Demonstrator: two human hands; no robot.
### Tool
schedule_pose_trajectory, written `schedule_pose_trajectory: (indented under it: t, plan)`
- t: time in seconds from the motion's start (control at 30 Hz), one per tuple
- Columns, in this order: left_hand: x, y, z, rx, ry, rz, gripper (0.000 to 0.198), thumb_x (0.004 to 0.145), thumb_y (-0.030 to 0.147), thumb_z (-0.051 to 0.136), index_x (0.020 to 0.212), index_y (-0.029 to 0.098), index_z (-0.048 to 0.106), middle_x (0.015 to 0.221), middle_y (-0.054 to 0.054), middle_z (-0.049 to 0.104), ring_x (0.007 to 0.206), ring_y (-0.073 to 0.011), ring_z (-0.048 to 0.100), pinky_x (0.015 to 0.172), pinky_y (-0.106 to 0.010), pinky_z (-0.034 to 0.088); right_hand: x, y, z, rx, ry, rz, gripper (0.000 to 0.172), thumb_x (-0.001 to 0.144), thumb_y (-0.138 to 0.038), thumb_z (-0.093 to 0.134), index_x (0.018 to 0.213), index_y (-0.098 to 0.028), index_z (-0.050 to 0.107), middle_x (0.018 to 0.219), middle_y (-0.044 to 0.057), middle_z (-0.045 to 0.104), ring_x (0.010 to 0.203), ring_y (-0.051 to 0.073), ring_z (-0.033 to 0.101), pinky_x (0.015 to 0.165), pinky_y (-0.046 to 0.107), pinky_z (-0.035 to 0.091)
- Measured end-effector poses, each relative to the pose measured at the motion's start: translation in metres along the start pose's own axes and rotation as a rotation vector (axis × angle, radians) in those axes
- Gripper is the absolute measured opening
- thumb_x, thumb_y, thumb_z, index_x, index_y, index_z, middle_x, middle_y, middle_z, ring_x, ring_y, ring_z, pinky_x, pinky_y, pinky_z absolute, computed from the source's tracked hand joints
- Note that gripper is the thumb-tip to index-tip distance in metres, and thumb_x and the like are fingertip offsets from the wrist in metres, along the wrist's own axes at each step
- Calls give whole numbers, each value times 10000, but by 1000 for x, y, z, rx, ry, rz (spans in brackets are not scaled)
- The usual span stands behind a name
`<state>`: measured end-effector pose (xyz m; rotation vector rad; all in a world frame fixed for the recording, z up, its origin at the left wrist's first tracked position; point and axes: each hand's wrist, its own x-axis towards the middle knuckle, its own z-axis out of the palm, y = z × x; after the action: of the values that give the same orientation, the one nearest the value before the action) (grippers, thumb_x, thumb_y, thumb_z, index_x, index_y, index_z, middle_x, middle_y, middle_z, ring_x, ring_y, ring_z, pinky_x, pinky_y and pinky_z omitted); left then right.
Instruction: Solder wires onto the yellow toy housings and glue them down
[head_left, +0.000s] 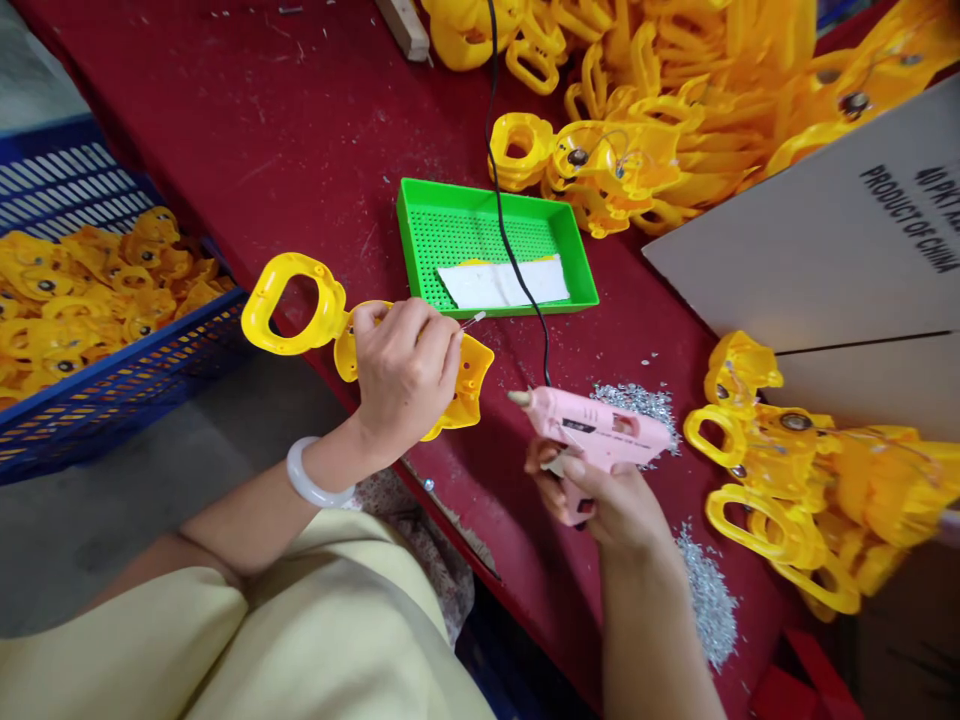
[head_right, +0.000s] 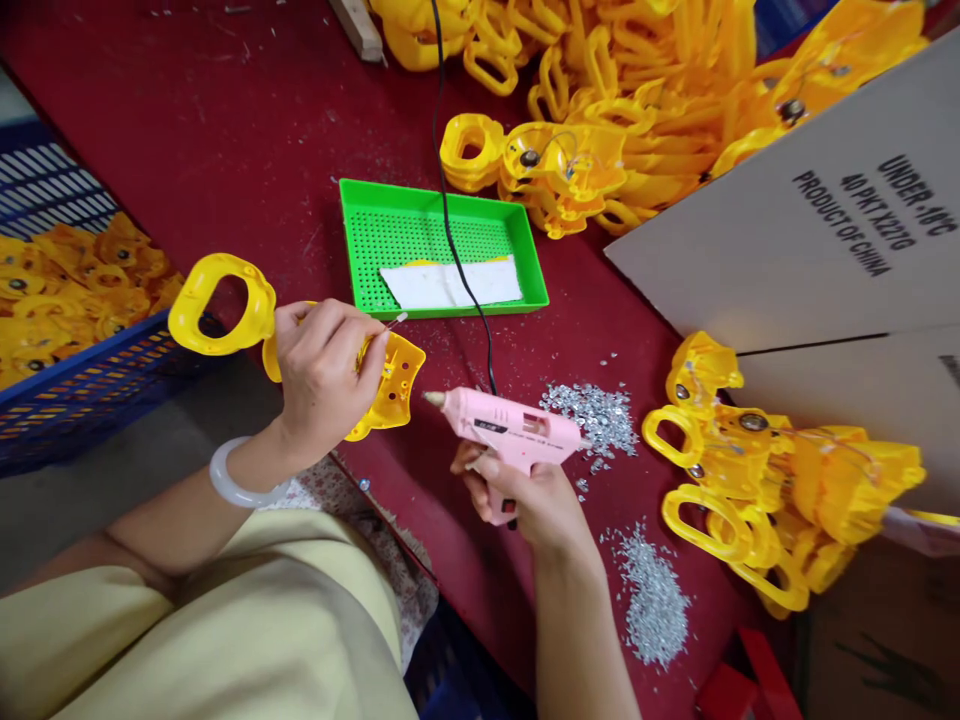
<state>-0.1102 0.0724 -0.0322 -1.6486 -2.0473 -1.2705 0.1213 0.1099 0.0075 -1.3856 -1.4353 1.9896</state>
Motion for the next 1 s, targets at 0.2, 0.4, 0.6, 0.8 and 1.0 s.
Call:
schedule_pose_trajectory:
  t: [0.2,0.4,0.6,0.8,1.0]
  plan:
    - [-10,13,-3,-136,-63,13,87,926,188,537,850,226,557,863,-27,679,834,-193,637,819,-441,406,62,-12,6,-14,276,-230,349,614,-439,808,829,-196,680,722,29,688,515,108,539,425,236,441]
    - [-27,38,-5,-272,-160,52,111,925,176,540,870,186,636,917,-23,683,861,-170,636,832,-407,405,111,-25,9,-37,311,-308,448,593,-561,786,778,-167,677,804,71,720,605,139,595,544,280,522]
    - [-22,36,-12,-260,-146,133,128,912,178,547,838,173,651,1000,-46,682,1003,-228,563,868,-411,405,83,-22,-2,-272,501,-381,489,743,-623,647,918,-168,682,901,92,714,799,201,654,739,353,540]
    - [-20,36,-14,-263,-258,274,201,955,188,484,805,175,618,838,-25,696,912,-210,574,795,-389,384,8,-16,21,-386,584,-611,298,839,-422,651,1066,-230,656,888,29,685,804,156,635,782,327,518]
    - [-22,34,-14,-303,-315,327,171,957,200,489,848,184,620,842,-23,701,950,-213,579,820,-396,373,-15,-2,46,-451,461,-595,68,831,-297,684,854,-234,695,827,4,693,768,143,626,728,289,505]
